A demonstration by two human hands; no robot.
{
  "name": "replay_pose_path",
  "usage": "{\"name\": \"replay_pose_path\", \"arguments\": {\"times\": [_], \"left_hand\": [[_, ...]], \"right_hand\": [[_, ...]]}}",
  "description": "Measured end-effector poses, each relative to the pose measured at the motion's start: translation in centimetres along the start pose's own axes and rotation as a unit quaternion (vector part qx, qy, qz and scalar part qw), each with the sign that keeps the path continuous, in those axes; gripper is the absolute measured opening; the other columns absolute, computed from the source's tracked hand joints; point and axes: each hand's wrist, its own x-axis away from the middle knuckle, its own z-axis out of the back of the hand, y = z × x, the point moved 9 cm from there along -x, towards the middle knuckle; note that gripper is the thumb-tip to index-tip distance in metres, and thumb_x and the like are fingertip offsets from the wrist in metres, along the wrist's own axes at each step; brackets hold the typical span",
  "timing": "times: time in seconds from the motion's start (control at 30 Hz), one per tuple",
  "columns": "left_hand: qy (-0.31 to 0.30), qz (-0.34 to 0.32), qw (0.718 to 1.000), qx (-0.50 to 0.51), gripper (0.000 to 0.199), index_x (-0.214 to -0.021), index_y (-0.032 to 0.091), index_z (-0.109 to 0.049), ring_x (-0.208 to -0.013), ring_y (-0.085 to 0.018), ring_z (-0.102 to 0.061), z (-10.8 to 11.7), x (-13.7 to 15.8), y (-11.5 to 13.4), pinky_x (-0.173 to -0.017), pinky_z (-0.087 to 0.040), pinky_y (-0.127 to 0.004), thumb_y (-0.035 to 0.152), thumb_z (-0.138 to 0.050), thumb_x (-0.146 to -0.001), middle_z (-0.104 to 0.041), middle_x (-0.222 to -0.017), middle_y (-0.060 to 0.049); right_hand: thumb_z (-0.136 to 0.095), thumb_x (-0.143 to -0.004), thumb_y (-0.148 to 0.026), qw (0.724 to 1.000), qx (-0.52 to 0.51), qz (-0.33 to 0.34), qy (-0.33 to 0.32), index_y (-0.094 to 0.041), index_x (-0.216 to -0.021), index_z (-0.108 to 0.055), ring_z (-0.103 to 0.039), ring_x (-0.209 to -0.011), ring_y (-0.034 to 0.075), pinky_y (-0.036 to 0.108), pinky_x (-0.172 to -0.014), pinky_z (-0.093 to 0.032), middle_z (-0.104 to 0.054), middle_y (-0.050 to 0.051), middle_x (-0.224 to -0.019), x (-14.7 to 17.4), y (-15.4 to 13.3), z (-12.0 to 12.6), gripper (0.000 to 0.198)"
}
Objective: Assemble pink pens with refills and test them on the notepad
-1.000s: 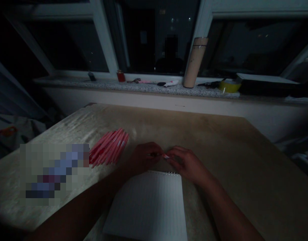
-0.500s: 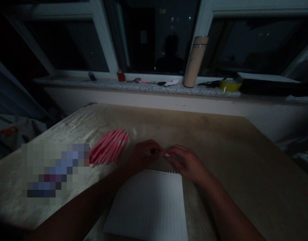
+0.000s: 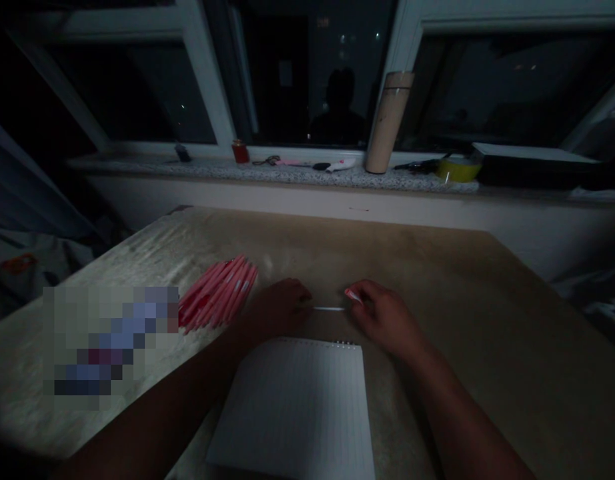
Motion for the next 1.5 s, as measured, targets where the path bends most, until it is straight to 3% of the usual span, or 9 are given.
{"name": "replay_pose_path", "arguments": {"times": [0.13, 0.33, 0.53, 0.73, 1.03, 1.17, 1.37, 1.5], "left_hand": [[-0.013, 0.003, 0.998, -0.055, 0.021, -0.084, 0.014, -0.062, -0.082, -0.021, -0.054, -1.2, 0.0, 1.0, -0.074, -0.044, -0.034, 0.032, -0.054, -0.079, -0.058, -0.085, -0.008], [-0.008, -0.004, 0.997, -0.072, 0.018, -0.088, 0.013, -0.058, -0.088, -0.021, -0.053, -2.1, -0.5, 2.2, -0.083, -0.041, -0.036, 0.019, -0.041, -0.087, -0.058, -0.092, -0.011], [0.018, 0.037, 0.999, -0.015, 0.016, -0.085, 0.014, -0.058, -0.079, -0.019, -0.054, 0.3, -0.8, 0.1, -0.076, -0.042, -0.032, 0.020, -0.044, -0.087, -0.061, -0.085, -0.007], [0.070, 0.005, 0.989, 0.128, 0.018, -0.088, 0.017, -0.062, -0.078, -0.013, -0.056, 3.6, -0.6, -0.7, -0.073, -0.042, -0.025, 0.029, -0.049, -0.085, -0.064, -0.085, -0.003], [0.039, -0.024, 0.987, 0.153, 0.020, -0.087, 0.016, -0.064, -0.076, -0.013, -0.057, 3.3, -0.5, 0.4, -0.068, -0.043, -0.022, 0.030, -0.050, -0.085, -0.063, -0.083, -0.003], [0.024, -0.024, 0.986, 0.166, 0.019, -0.087, 0.017, -0.065, -0.075, -0.012, -0.058, 3.0, -0.5, 0.6, -0.068, -0.044, -0.022, 0.030, -0.051, -0.084, -0.064, -0.085, -0.004], [-0.020, 0.041, 0.946, 0.321, 0.016, -0.088, 0.016, -0.060, -0.068, -0.011, -0.060, 1.2, -0.2, -0.1, -0.056, -0.047, -0.019, 0.029, -0.054, -0.080, -0.065, -0.080, -0.002], [0.008, 0.069, 0.909, 0.410, 0.035, -0.104, 0.017, -0.052, -0.072, -0.013, -0.060, 1.2, -0.1, -0.7, -0.052, -0.047, -0.020, 0.034, -0.062, -0.074, -0.064, -0.090, -0.005]], "right_hand": [[-0.049, -0.079, -0.023, 1.000, 0.015, 0.000, 0.002, -0.019, -0.092, -0.058, -0.060, -0.074, 0.018, 0.029, -0.066, -0.044, -0.065, 0.005, -0.083, 0.0, 0.0, -0.3, 0.016], [-0.049, -0.079, -0.023, 1.000, 0.025, 0.001, 0.006, -0.020, -0.095, -0.058, -0.060, -0.078, 0.020, 0.030, -0.069, -0.045, -0.065, 0.006, -0.088, 0.0, 0.0, -0.4, 0.018], [-0.049, -0.079, -0.024, 0.999, 0.034, -0.008, 0.009, -0.020, -0.095, -0.059, -0.061, -0.075, 0.018, 0.028, -0.066, -0.044, -0.065, 0.005, -0.085, 0.0, 0.3, -0.3, 0.019], [-0.049, -0.079, -0.026, 0.999, 0.047, -0.008, -0.017, -0.020, -0.091, -0.060, -0.059, -0.071, 0.018, 0.029, -0.064, -0.044, -0.064, 0.004, -0.081, -0.1, 0.0, -0.7, 0.017], [-0.048, -0.080, -0.025, 0.998, 0.044, 0.028, -0.039, -0.019, -0.090, -0.060, -0.058, -0.071, 0.018, 0.029, -0.063, -0.043, -0.064, 0.005, -0.081, -0.1, -1.4, -1.1, 0.016], [-0.046, -0.084, -0.023, 0.995, 0.028, 0.072, -0.070, -0.021, -0.105, -0.058, -0.060, -0.082, 0.019, 0.031, -0.071, -0.045, -0.065, 0.006, -0.095, 0.2, -2.9, -1.8, 0.024], [-0.044, -0.085, -0.020, 0.989, 0.018, 0.113, -0.095, -0.024, -0.114, -0.056, -0.060, -0.085, 0.018, 0.031, -0.074, -0.045, -0.064, 0.006, -0.097, 0.5, -4.3, -2.6, 0.031], [-0.043, -0.086, -0.019, 0.991, -0.007, 0.114, -0.076, -0.023, -0.112, -0.058, -0.060, -0.081, 0.017, 0.028, -0.070, -0.045, -0.064, 0.006, -0.093, 0.5, -4.2, -2.2, 0.030]]}}
